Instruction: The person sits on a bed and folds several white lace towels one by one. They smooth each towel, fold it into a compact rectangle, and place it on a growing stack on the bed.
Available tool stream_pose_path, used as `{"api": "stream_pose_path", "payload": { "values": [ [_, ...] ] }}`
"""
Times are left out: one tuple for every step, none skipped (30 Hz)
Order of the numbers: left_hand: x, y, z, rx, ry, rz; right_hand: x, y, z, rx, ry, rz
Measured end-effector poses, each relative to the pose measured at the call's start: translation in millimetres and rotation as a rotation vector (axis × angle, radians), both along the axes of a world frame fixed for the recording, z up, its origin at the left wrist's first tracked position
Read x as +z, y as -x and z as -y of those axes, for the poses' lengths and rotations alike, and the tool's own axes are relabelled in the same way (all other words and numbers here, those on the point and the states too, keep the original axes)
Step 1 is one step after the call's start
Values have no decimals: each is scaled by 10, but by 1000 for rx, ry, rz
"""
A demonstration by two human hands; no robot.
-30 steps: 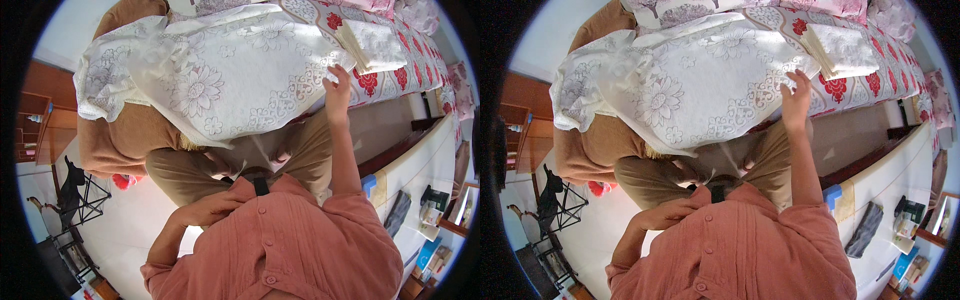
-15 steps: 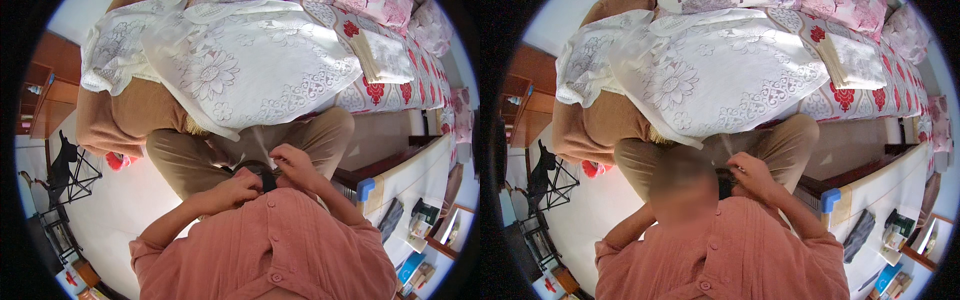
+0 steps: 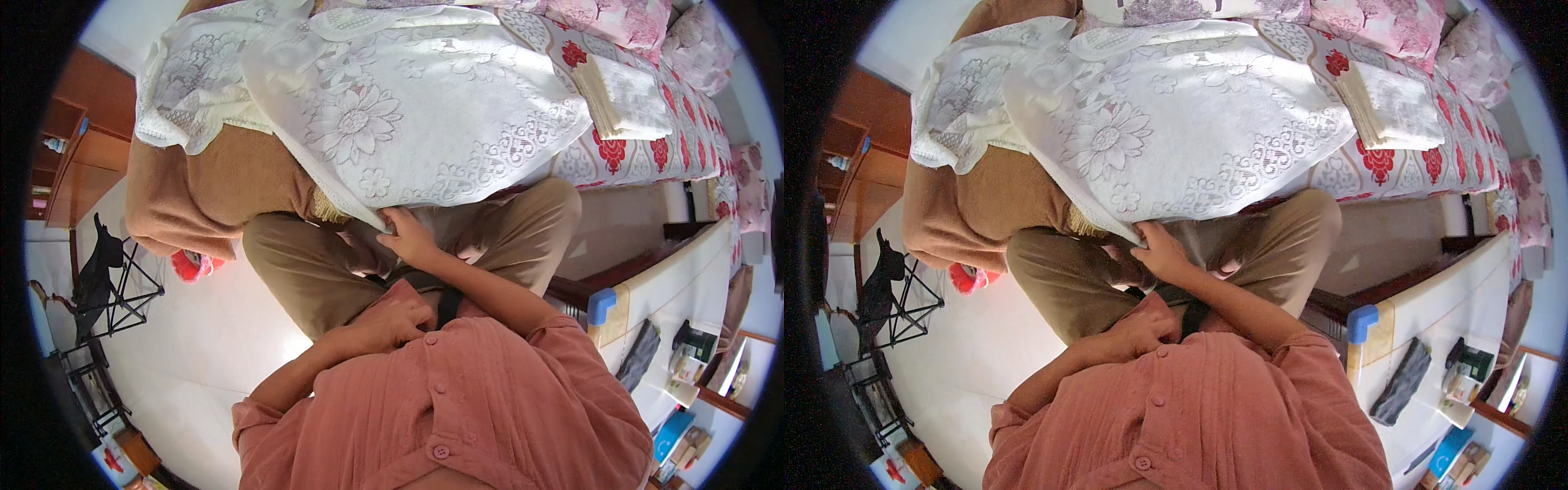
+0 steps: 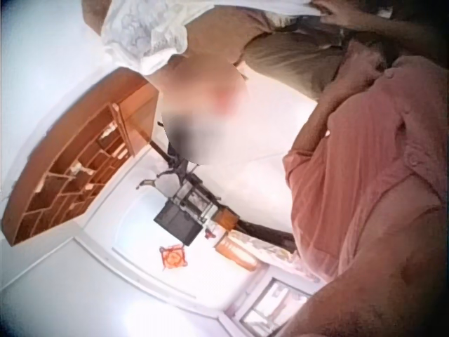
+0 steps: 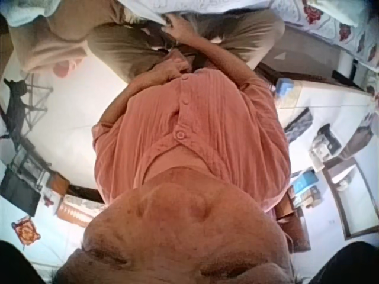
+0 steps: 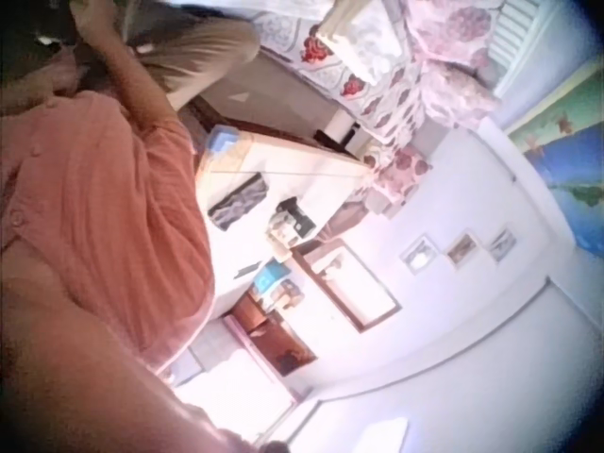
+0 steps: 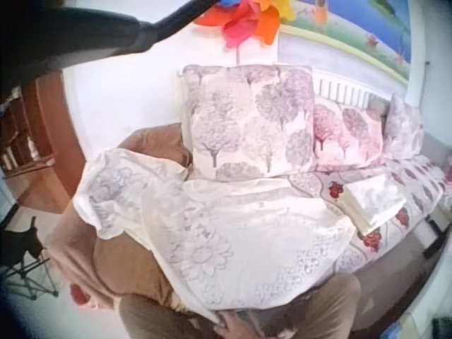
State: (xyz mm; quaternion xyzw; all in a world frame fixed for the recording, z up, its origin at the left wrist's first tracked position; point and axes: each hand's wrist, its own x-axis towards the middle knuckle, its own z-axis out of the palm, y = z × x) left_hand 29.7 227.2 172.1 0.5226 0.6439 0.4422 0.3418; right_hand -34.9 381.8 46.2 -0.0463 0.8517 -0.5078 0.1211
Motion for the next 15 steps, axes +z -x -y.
{"api": "stream_pose_path", "payload": {
  "values": [
    [-23, 16, 20, -36, 18, -16, 40, 29, -7, -1, -5, 38],
    [-46, 33, 13, -78, 35, -34, 55, 34, -40, 57, -17, 24],
    [-120, 24, 4, -51, 69, 62, 77, 46, -65, 114, -25, 6],
    [-240, -8, -8, -26, 104, 157, 102, 55, -103, 169, -35, -12],
    [-278, 7, -16, -18, 91, 169, 178, 55, -142, 181, 26, -23],
    [-298, 26, -31, -10, 76, 182, 317, 56, -195, 192, 83, -37],
    [-302, 67, -37, -15, 8, 114, 431, 62, -256, 203, 140, -51],
    [-278, 110, -78, -23, -63, 47, 492, 67, -351, 222, 201, -122],
    [-215, 153, -120, -31, -77, 29, 656, 76, -434, 196, 242, -25],
    [-125, 193, -159, -38, -91, 11, 838, 68, -532, 170, 284, 71],
    [-54, 217, -195, -45, -100, -5, 961, 52, -619, 144, 333, 167],
    [-33, 225, -201, -66, -23, -65, 977, 46, -698, 103, 329, 108],
    [17, 255, -263, -102, -4, -51, 1006, 46, -782, 45, 373, 91],
    [108, 278, -334, -136, 16, -37, 1050, 44, -854, -11, 419, 73],
    [157, 299, -389, -169, 37, -23, 1096, 46, -926, -65, 463, 55]
  ]
}}
